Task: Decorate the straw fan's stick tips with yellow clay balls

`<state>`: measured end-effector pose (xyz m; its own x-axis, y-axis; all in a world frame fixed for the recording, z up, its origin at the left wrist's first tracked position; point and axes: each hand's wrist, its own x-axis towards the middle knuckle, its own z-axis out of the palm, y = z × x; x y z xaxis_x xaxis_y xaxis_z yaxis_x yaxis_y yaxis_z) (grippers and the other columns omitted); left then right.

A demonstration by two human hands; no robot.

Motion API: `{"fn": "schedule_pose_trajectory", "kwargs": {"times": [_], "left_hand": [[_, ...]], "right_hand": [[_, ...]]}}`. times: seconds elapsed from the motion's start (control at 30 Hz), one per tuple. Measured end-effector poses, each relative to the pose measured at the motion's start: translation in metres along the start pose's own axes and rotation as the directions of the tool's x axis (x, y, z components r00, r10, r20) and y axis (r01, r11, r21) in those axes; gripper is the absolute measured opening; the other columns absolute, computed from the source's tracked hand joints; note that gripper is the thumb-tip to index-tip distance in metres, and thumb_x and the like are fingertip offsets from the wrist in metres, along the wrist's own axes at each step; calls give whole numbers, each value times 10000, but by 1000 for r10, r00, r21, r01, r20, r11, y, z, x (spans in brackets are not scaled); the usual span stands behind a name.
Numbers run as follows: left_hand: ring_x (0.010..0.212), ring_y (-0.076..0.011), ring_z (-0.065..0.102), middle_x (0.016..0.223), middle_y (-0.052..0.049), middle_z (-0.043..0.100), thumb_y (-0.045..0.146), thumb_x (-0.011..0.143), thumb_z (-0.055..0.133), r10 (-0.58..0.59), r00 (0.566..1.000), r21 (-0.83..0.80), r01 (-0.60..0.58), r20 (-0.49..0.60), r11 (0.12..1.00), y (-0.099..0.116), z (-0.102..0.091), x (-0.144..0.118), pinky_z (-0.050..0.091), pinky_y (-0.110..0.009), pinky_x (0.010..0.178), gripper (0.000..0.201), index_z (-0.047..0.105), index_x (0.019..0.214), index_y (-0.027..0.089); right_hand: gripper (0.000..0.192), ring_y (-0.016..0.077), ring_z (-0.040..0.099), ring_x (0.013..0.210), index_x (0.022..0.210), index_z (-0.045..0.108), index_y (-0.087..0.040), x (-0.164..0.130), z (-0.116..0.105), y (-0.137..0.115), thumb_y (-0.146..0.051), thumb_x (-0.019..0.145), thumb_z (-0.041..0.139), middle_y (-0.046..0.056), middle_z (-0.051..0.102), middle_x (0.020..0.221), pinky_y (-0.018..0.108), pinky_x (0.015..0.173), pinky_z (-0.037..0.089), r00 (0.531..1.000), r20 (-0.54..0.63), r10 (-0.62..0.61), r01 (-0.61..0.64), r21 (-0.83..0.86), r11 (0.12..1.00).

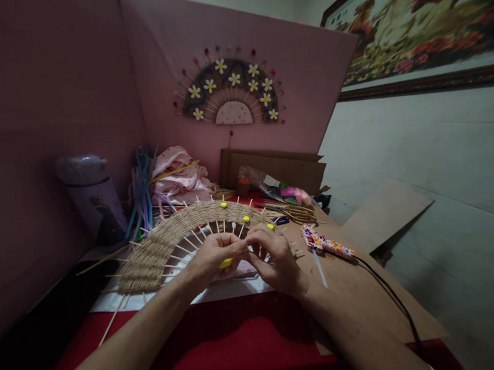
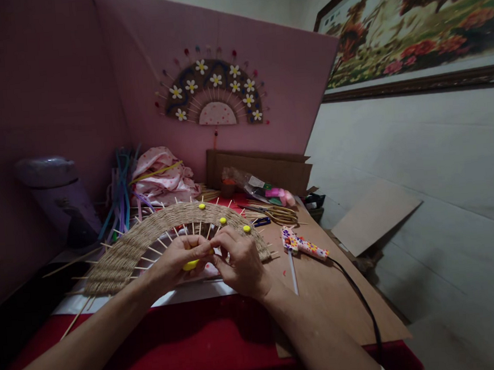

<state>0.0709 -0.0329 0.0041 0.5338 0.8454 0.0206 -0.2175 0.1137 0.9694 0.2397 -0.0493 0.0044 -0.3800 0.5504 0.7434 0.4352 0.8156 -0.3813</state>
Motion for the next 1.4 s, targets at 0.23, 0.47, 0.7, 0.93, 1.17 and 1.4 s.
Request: {"fn": "schedule_pose_trajectory", "kwargs": {"times": [0.23, 0.47, 0.7, 0.93, 1.17, 1.4], "left_hand": [[366, -34, 366, 474, 49, 487, 452, 718, 699, -1, 1000, 7, 1, 7, 1000, -1, -1, 0, 206, -168, 367, 360, 510, 650, 152], [393, -40, 406, 504, 36, 518, 444, 707, 710, -19, 1000, 11, 19, -10, 1000, 0, 0, -1, 229, -162, 375, 356, 516, 652, 151], [389, -43, 403, 493, 33, 513, 421, 709, 713, -20, 1000, 21, 20, -7, 1000, 1, 0, -1, 214, -158, 371, 334, 526, 655, 149], [376, -39, 393, 507, 29, 522, 425, 744, 681, 10, 1000, 33, -10, 29, 999, -3, -3, 1, 224, -161, 366, 321, 544, 675, 143], [371, -34, 390, 524, 30, 523, 428, 735, 691, 11, 1000, 29, -12, 20, 1000, -4, -3, 1, 232, -160, 358, 332, 537, 665, 142], [382, -36, 401, 539, 22, 533, 420, 752, 679, 9, 1000, 45, -10, 23, 999, -5, -5, 2, 242, -160, 365, 318, 550, 672, 141]], "right_hand": [[62, 129, 488, 639, 896, 579, -200, 1, -1, -1, -200, 837, 597, 33, 554, 823, 256, 559, 430, 1000, 13, -7, 7, -6, 1000], [78, 135, 487, 649, 881, 575, -201, 0, 0, 1, -217, 822, 624, 33, 549, 810, 256, 542, 429, 1000, 10, -3, 3, -3, 1000], [56, 127, 481, 639, 887, 583, -199, 0, -1, 0, -204, 834, 604, 30, 543, 822, 256, 552, 429, 1000, 14, -8, 8, 2, 1000], [75, 130, 484, 645, 869, 577, -192, 0, -1, 1, -226, 823, 625, 33, 540, 815, 258, 558, 426, 1000, 19, -1, 2, -3, 1000], [103, 126, 479, 637, 858, 579, -187, -1, -1, 0, -252, 814, 646, 28, 536, 803, 251, 553, 412, 1000, 11, -17, 17, -4, 1000], [101, 124, 468, 627, 861, 576, -192, -1, 0, 1, -254, 818, 643, 26, 532, 801, 251, 553, 404, 1000, 15, -9, 9, -15, 1000]]}}
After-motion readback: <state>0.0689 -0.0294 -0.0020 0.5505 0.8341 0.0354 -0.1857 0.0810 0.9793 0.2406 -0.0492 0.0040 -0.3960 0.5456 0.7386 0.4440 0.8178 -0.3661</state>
